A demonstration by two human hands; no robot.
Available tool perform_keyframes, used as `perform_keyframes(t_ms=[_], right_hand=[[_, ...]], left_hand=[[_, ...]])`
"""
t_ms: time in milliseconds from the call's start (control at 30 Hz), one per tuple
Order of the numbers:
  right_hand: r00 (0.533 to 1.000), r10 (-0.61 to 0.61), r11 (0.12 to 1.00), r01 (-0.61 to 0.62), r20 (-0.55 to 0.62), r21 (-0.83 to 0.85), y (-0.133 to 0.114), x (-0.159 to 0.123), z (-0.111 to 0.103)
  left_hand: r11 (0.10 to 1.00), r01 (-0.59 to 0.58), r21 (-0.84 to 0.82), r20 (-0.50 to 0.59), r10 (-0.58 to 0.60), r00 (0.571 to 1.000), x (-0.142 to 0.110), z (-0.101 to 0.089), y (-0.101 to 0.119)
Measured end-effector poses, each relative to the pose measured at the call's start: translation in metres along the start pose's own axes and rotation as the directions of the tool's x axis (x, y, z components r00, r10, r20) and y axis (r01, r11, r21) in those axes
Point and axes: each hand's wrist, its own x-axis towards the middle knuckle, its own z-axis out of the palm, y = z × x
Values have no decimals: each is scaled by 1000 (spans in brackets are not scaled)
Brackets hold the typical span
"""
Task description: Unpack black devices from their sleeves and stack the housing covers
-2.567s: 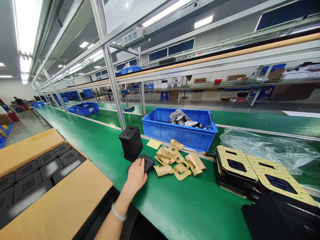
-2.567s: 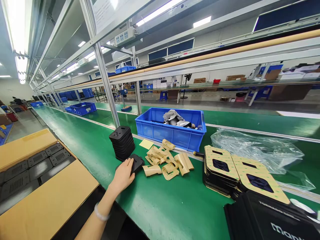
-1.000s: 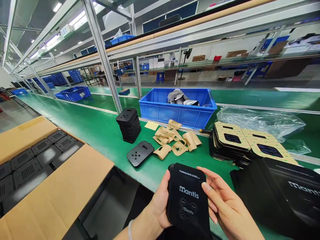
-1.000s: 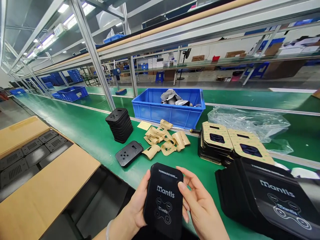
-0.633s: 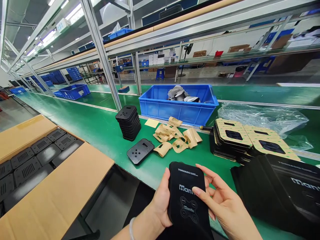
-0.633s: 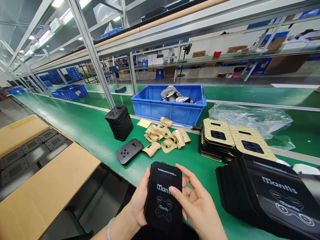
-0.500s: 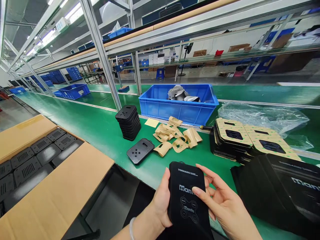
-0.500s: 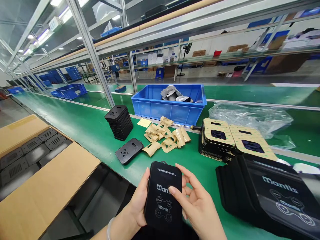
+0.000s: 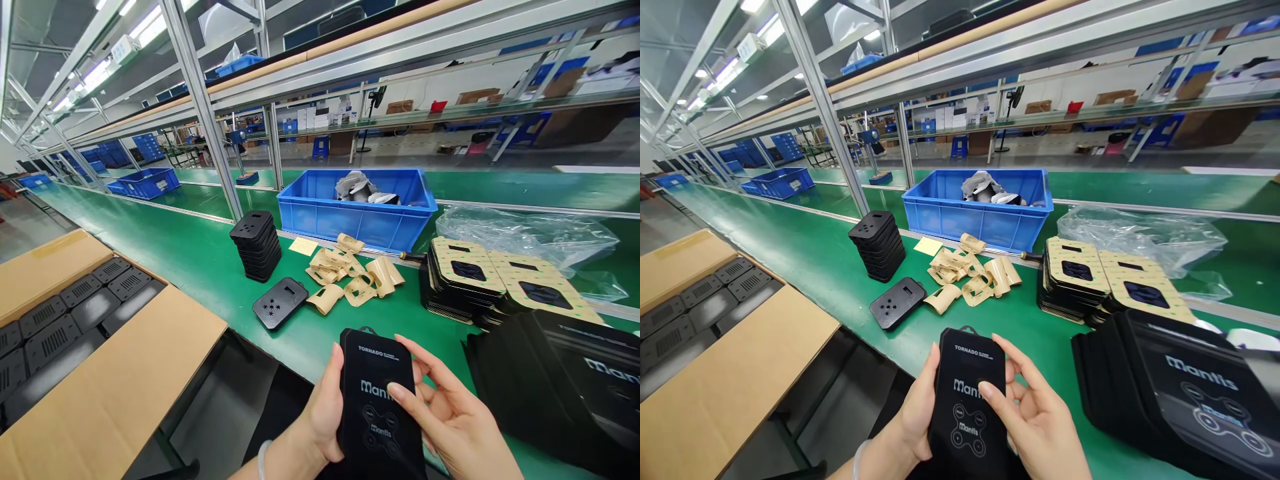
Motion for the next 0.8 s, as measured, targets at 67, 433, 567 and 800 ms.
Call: perform_keyframes(t_ms=[67, 433, 567, 800], right_hand=[[1000, 10, 1000, -9, -29, 28, -2, -3, 3], [953, -297, 920, 270, -57, -285, 10, 0, -5], [976, -212, 934, 192, -37, -303, -1, -7, -6], [986, -57, 980, 25, -157, -198, -15, -21, -4]], left_hand=[[997, -30, 77, -98, 38, 994, -1, 1, 0], [608, -292, 739, -89, 517, 852, -11, 6, 5], [665, -309, 680, -105, 505, 857, -11, 6, 9], [792, -328, 514, -192, 479, 856, -7, 1, 21]])
